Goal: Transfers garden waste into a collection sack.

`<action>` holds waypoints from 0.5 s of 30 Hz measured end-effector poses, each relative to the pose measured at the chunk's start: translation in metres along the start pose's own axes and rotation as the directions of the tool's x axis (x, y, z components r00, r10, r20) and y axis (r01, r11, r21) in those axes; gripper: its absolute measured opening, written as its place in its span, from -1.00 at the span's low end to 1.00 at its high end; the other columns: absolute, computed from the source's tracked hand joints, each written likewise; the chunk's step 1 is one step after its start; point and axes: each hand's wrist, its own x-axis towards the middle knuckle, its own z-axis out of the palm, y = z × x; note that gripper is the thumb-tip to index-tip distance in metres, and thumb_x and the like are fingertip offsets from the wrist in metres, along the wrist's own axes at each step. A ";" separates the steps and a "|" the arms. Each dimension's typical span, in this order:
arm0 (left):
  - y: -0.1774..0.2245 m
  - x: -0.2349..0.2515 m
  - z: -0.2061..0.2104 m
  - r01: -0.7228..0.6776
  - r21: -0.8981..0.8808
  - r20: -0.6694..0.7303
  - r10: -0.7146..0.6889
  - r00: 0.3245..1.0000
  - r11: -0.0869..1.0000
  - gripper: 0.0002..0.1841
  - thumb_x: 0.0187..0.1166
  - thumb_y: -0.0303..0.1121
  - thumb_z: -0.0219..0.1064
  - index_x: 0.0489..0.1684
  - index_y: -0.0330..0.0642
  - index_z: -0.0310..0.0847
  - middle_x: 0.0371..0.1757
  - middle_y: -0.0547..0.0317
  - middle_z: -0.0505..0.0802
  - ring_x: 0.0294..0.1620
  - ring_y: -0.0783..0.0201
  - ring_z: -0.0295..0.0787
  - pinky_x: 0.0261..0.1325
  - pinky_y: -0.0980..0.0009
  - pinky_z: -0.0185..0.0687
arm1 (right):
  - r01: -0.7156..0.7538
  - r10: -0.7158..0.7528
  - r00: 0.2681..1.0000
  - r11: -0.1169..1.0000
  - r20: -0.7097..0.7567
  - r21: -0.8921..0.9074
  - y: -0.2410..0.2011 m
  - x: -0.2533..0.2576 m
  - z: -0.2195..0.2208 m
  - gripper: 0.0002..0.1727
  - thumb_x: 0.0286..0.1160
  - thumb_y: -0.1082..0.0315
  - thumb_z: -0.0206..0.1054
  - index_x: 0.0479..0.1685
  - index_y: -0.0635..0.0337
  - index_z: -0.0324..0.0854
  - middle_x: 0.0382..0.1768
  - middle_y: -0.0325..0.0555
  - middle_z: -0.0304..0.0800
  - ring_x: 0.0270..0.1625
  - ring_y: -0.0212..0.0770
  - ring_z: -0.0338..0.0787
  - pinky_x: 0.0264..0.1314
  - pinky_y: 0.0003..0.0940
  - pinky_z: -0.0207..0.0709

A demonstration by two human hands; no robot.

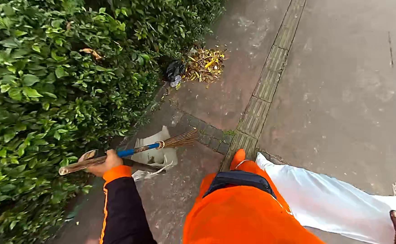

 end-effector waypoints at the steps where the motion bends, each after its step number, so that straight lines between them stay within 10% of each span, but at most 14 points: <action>1: 0.013 -0.004 0.024 0.005 -0.019 -0.014 -0.005 1.000 1.000 -0.11 0.39 -0.54 0.47 0.79 -0.45 0.01 0.66 -0.27 0.49 0.67 0.18 0.44 0.65 0.43 0.37 | 0.030 -0.030 0.999 0.999 0.021 0.030 -0.028 0.032 0.007 -0.42 0.74 0.01 0.20 -0.04 0.50 0.77 0.00 0.38 0.83 0.14 0.06 0.82 0.39 0.04 0.55; 5: 0.070 -0.020 0.110 0.019 -0.044 -0.053 -0.021 0.998 0.999 -0.10 0.40 -0.56 0.45 0.78 -0.48 -0.04 0.63 -0.30 0.49 0.61 0.18 0.48 0.58 0.45 0.44 | 0.231 -0.233 0.972 0.971 0.032 0.063 -0.148 0.159 0.024 -0.43 0.74 0.12 0.25 -0.32 0.65 0.66 -0.29 0.59 0.71 -0.15 0.41 0.72 0.09 0.46 0.44; 15: 0.138 0.008 0.365 0.080 0.136 -0.091 -0.068 0.994 0.987 -0.14 0.40 -0.51 0.44 0.74 -0.52 0.03 0.62 -0.25 0.52 0.65 0.23 0.44 0.64 0.48 0.34 | 0.472 -0.471 0.882 0.882 -0.032 0.014 -0.445 0.468 0.048 -0.38 0.75 0.06 0.21 -0.30 0.66 0.59 -0.30 0.50 0.66 -0.18 0.20 0.68 0.04 0.25 0.46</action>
